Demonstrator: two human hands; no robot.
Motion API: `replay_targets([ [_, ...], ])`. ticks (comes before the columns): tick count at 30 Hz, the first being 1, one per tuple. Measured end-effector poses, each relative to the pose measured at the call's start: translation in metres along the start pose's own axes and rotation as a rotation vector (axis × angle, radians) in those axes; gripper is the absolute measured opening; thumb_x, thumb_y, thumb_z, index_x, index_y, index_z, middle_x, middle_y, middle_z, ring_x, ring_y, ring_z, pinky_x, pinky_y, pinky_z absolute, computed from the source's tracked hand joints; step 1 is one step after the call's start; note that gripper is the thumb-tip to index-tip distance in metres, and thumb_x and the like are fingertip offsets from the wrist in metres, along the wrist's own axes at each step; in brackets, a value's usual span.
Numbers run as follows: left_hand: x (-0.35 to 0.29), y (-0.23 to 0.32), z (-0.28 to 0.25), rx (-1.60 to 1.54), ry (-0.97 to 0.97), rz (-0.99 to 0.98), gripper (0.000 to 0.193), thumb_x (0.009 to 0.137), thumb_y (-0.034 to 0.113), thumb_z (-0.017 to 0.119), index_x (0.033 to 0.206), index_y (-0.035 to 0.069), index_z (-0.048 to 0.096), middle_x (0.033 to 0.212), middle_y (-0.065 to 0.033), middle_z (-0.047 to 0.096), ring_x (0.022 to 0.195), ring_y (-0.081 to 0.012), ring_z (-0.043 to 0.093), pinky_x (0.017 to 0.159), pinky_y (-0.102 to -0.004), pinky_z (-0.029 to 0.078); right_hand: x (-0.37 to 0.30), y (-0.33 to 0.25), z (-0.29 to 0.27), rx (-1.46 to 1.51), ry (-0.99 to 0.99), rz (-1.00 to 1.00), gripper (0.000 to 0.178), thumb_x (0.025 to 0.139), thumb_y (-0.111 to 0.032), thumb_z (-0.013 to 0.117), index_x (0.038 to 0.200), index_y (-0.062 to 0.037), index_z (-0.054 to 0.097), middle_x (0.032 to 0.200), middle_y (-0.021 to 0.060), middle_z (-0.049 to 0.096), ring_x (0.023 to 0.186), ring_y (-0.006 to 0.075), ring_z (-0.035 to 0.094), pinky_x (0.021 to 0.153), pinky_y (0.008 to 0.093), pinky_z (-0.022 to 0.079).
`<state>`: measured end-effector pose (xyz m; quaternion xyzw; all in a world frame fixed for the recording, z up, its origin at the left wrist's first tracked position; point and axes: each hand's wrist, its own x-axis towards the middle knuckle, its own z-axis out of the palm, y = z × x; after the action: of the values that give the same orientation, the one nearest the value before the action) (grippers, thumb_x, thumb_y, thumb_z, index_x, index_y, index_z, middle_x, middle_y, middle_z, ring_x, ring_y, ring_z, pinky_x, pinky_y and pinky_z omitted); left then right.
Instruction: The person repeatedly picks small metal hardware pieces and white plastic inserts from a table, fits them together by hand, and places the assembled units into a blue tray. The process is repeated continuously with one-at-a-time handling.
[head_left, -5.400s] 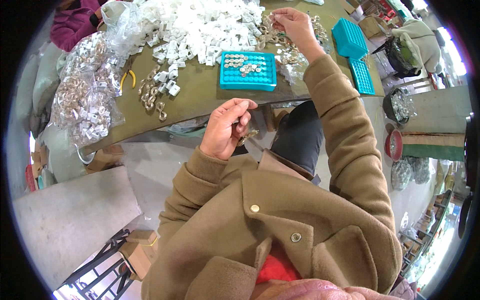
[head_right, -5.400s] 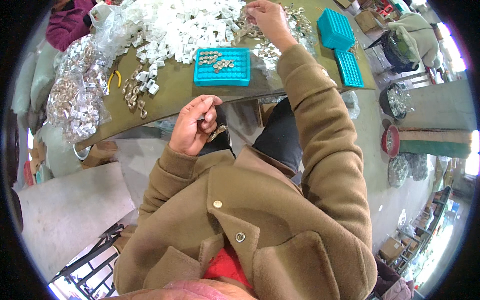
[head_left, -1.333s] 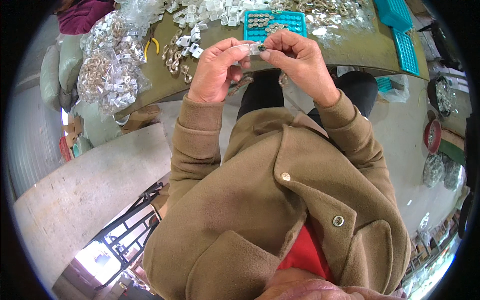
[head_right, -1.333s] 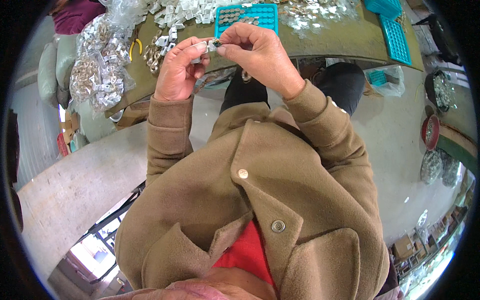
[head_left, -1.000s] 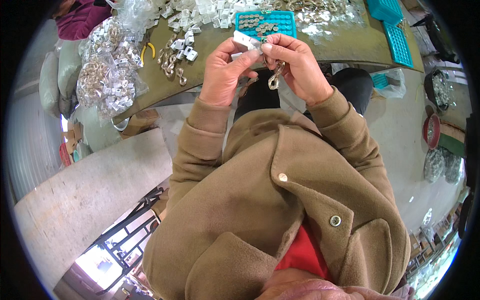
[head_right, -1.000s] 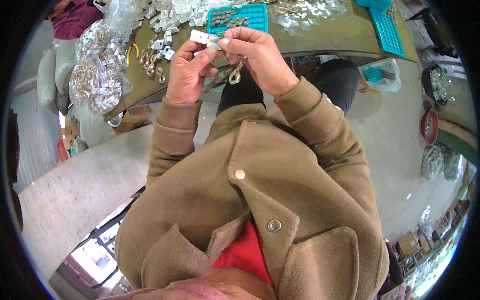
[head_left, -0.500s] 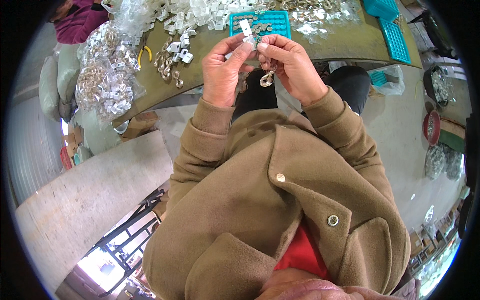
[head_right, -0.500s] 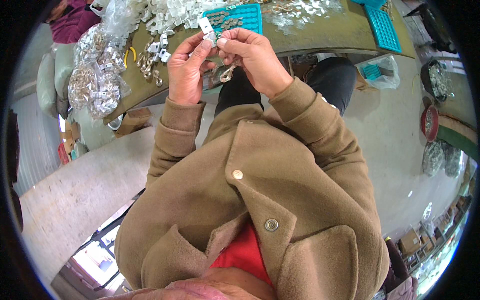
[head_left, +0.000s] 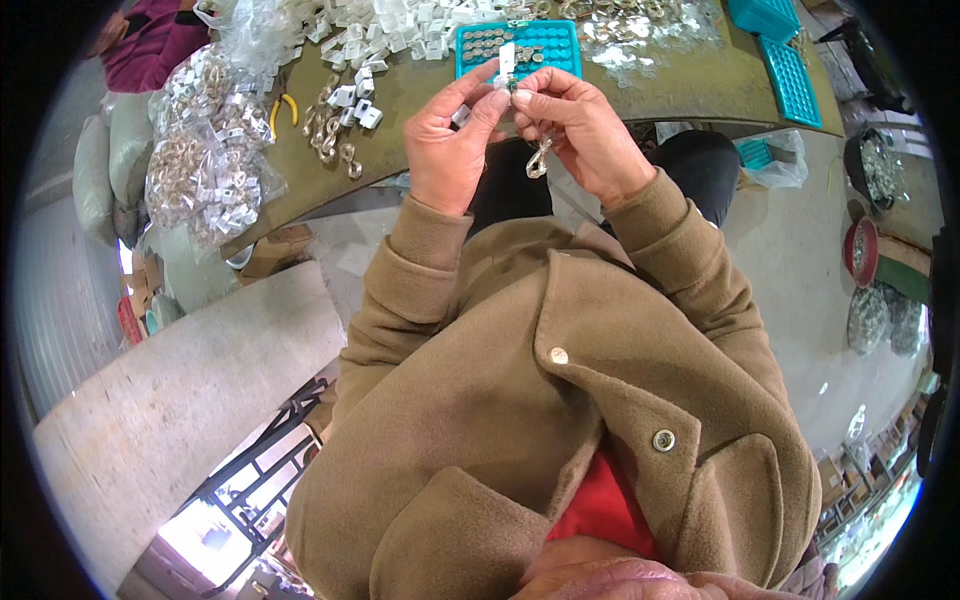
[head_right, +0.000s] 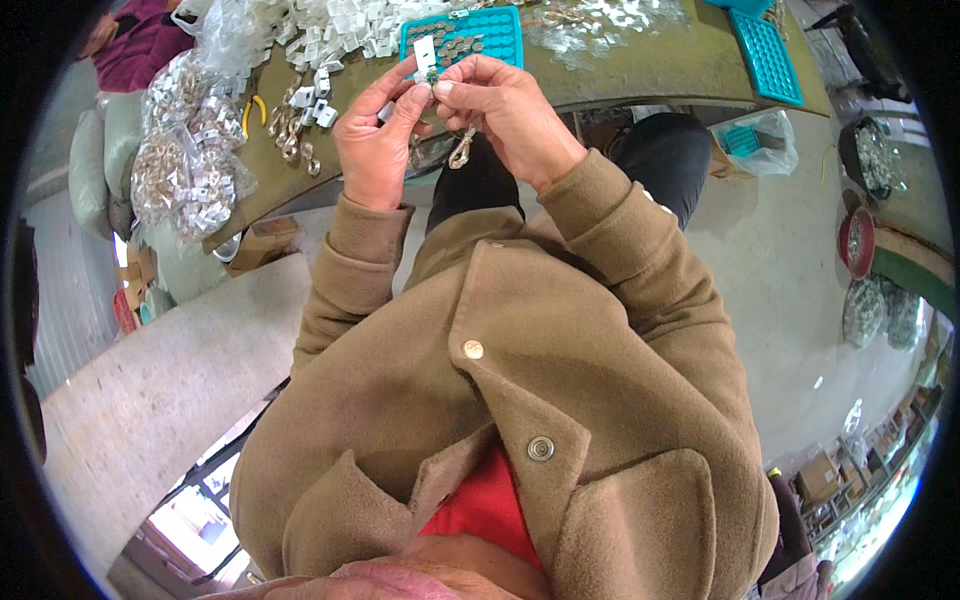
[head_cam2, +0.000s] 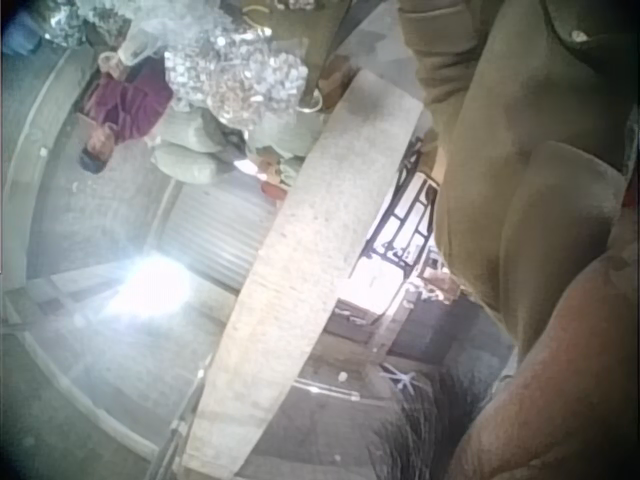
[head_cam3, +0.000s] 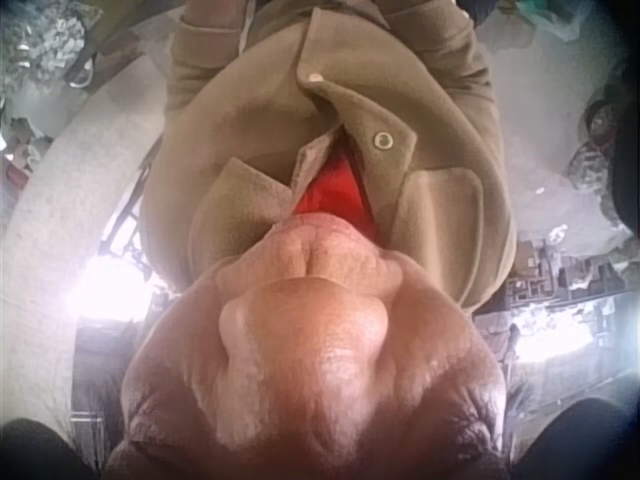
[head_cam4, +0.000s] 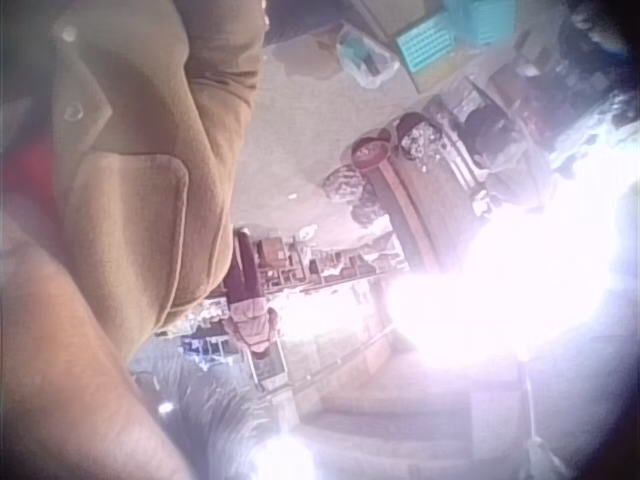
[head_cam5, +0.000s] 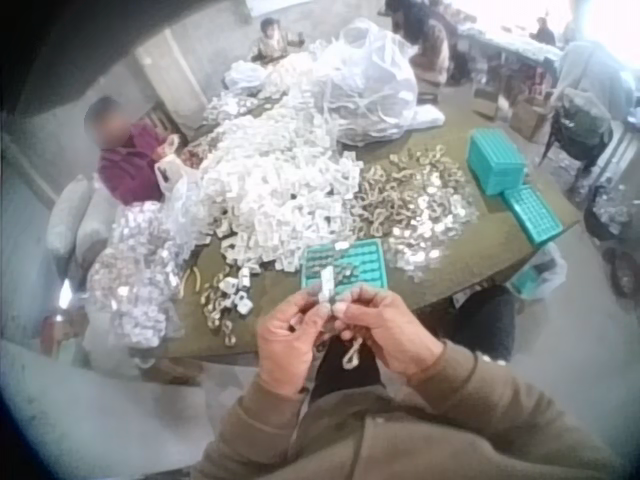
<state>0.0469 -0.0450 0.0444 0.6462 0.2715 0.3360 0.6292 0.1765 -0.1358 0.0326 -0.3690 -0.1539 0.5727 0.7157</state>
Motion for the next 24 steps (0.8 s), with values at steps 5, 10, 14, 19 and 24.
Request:
replay_targets([
  [5,-0.002,0.002,-0.002,-0.05,-0.034,-0.097,0.031,0.092,0.011,0.068,0.122,0.005,0.067,0.103,-0.0044,0.071,0.085,-0.0096,0.068,0.058,-0.0197,0.053,0.0,-0.01,-0.003,-0.104,-0.019,-0.017,0.004,0.095,-0.008,0.061,0.091,-0.0072,0.06,0.079,0.0002,0.061,0.067,0.0071,0.056,0.064,0.0204,0.047],
  [10,-0.001,0.002,-0.004,0.026,-0.039,-0.156,0.029,0.092,0.011,0.068,0.121,0.005,0.068,0.102,-0.0042,0.072,0.085,-0.0088,0.068,0.056,-0.0192,0.051,0.0,-0.013,-0.005,-0.243,-0.019,0.052,0.007,0.091,-0.01,0.065,0.091,-0.0047,0.061,0.081,0.0039,0.064,0.068,0.0099,0.06,0.065,0.0217,0.049],
  [14,0.002,0.002,-0.01,-0.043,-0.093,-0.275,0.028,0.092,0.011,0.068,0.119,0.004,0.068,0.098,-0.0031,0.072,0.084,-0.0084,0.068,0.055,-0.0187,0.05,0.002,-0.024,-0.011,-0.266,-0.084,0.121,0.008,0.09,-0.01,0.066,0.091,-0.0039,0.061,0.079,0.0044,0.064,0.068,0.0099,0.06,0.062,0.0212,0.048],
  [19,-0.001,-0.003,0.0,-0.024,0.011,-0.215,0.028,0.092,0.009,0.067,0.119,0.003,0.068,0.093,-0.004,0.072,0.075,-0.0079,0.067,0.052,-0.019,0.049,0.008,-0.019,-0.011,-0.242,-0.081,0.107,0.006,0.091,-0.009,0.065,0.089,-0.0064,0.06,0.076,0.0002,0.062,0.064,0.0067,0.059,0.06,0.0201,0.048],
  [24,-0.008,-0.005,0.006,0.033,0.072,-0.205,0.028,0.093,0.01,0.066,0.12,0.001,0.067,0.091,-0.0038,0.071,0.069,-0.0068,0.065,0.05,-0.0183,0.046,0.01,-0.008,-0.009,-0.381,-0.026,0.006,0.011,0.089,-0.007,0.068,0.095,-0.0002,0.06,0.078,0.0071,0.066,0.067,0.0119,0.063,0.061,0.0236,0.051],
])
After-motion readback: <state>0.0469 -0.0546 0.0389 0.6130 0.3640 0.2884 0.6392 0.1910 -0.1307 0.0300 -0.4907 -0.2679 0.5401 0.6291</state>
